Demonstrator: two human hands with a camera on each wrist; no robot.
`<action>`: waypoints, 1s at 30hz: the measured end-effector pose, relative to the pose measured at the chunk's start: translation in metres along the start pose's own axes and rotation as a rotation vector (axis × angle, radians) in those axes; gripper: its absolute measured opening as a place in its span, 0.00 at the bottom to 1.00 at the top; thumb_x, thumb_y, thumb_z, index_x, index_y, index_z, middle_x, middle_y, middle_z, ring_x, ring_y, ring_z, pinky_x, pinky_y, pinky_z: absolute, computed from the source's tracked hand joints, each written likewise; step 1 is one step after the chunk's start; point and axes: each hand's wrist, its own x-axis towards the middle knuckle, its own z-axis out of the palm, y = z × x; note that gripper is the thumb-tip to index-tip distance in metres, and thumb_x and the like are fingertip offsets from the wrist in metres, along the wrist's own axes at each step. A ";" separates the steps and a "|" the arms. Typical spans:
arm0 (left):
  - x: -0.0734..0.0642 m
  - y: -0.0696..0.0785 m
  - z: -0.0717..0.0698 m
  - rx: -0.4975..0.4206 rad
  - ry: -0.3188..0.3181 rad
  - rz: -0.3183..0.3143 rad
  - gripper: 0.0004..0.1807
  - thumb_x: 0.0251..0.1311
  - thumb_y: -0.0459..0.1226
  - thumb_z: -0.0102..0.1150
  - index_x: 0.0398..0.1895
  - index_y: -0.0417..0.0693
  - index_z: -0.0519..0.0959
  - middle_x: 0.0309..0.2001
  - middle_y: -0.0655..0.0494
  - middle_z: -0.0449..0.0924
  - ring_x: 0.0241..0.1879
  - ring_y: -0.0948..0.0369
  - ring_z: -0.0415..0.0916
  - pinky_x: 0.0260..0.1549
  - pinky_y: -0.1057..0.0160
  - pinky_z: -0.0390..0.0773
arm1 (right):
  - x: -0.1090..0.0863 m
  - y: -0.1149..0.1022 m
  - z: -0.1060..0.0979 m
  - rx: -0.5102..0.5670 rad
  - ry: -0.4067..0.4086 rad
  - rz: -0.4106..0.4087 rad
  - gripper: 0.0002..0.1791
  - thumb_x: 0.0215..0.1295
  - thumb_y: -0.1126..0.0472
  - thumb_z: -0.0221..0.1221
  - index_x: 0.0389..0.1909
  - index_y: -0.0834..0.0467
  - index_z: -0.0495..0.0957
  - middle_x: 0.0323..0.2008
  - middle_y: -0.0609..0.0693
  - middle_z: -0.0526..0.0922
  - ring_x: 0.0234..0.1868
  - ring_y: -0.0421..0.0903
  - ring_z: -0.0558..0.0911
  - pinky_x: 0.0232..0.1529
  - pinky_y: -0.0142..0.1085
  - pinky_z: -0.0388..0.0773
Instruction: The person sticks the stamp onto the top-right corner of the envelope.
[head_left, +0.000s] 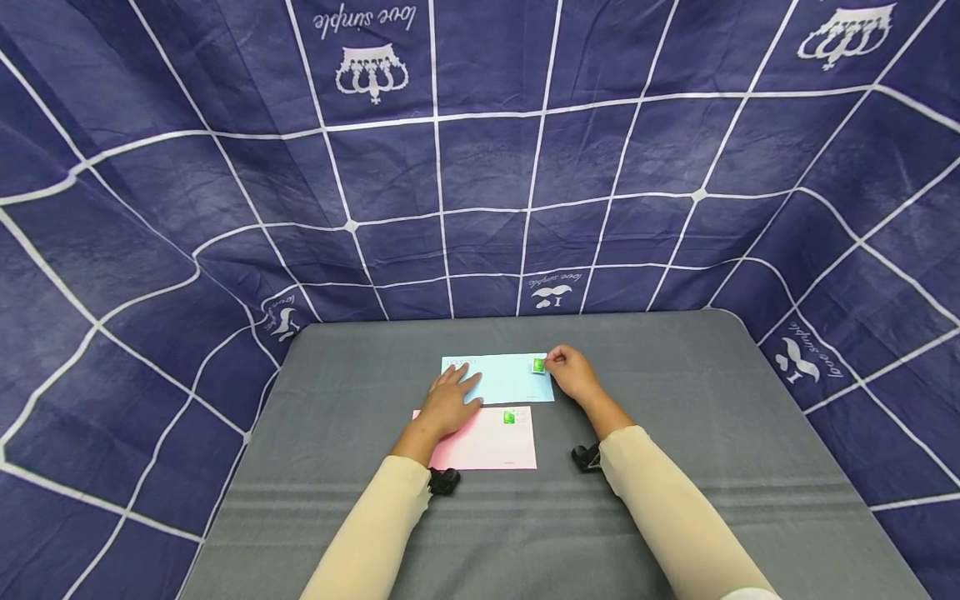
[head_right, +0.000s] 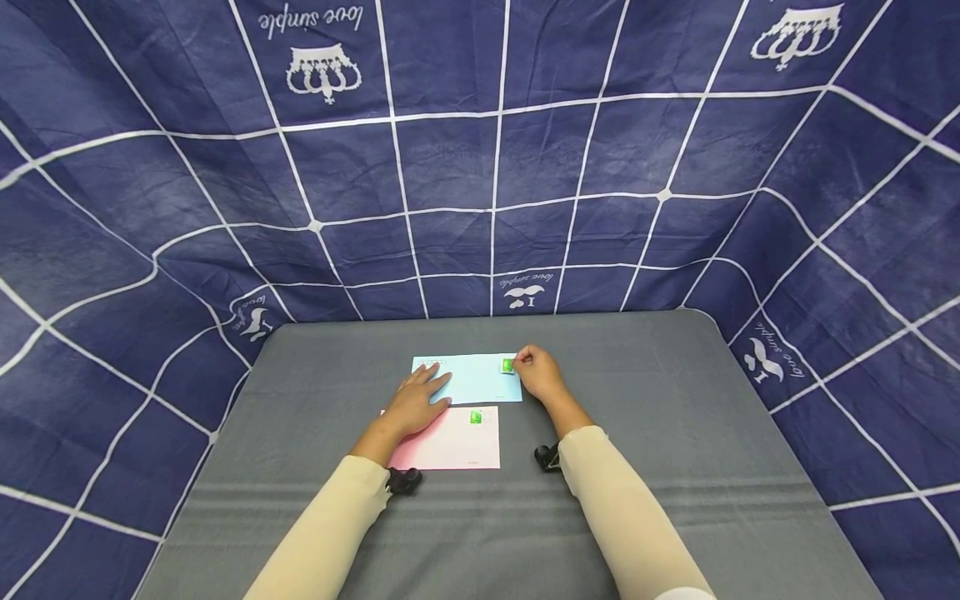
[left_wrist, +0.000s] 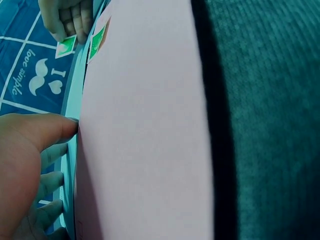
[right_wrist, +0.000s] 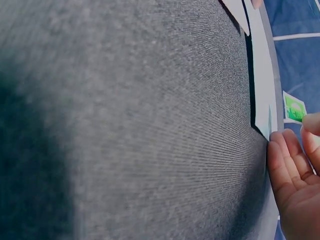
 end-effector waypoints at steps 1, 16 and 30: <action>0.000 0.000 0.000 -0.006 -0.001 0.001 0.31 0.70 0.48 0.54 0.74 0.50 0.69 0.78 0.44 0.58 0.80 0.41 0.49 0.77 0.40 0.51 | 0.001 0.000 0.001 -0.003 0.001 -0.001 0.07 0.67 0.62 0.58 0.37 0.62 0.79 0.34 0.54 0.83 0.37 0.45 0.79 0.39 0.32 0.72; 0.000 0.001 0.002 -0.013 -0.033 -0.033 0.31 0.73 0.50 0.50 0.76 0.54 0.65 0.81 0.47 0.53 0.82 0.45 0.43 0.80 0.44 0.46 | 0.013 -0.003 0.006 -0.032 -0.029 0.060 0.09 0.67 0.60 0.58 0.39 0.62 0.80 0.36 0.55 0.82 0.38 0.49 0.79 0.39 0.33 0.72; 0.000 -0.002 0.004 -0.021 -0.031 -0.022 0.31 0.73 0.49 0.50 0.77 0.53 0.65 0.81 0.47 0.53 0.82 0.44 0.43 0.79 0.42 0.46 | 0.023 -0.002 0.012 -0.044 -0.064 0.080 0.08 0.68 0.60 0.60 0.38 0.62 0.80 0.32 0.51 0.80 0.35 0.45 0.77 0.37 0.32 0.71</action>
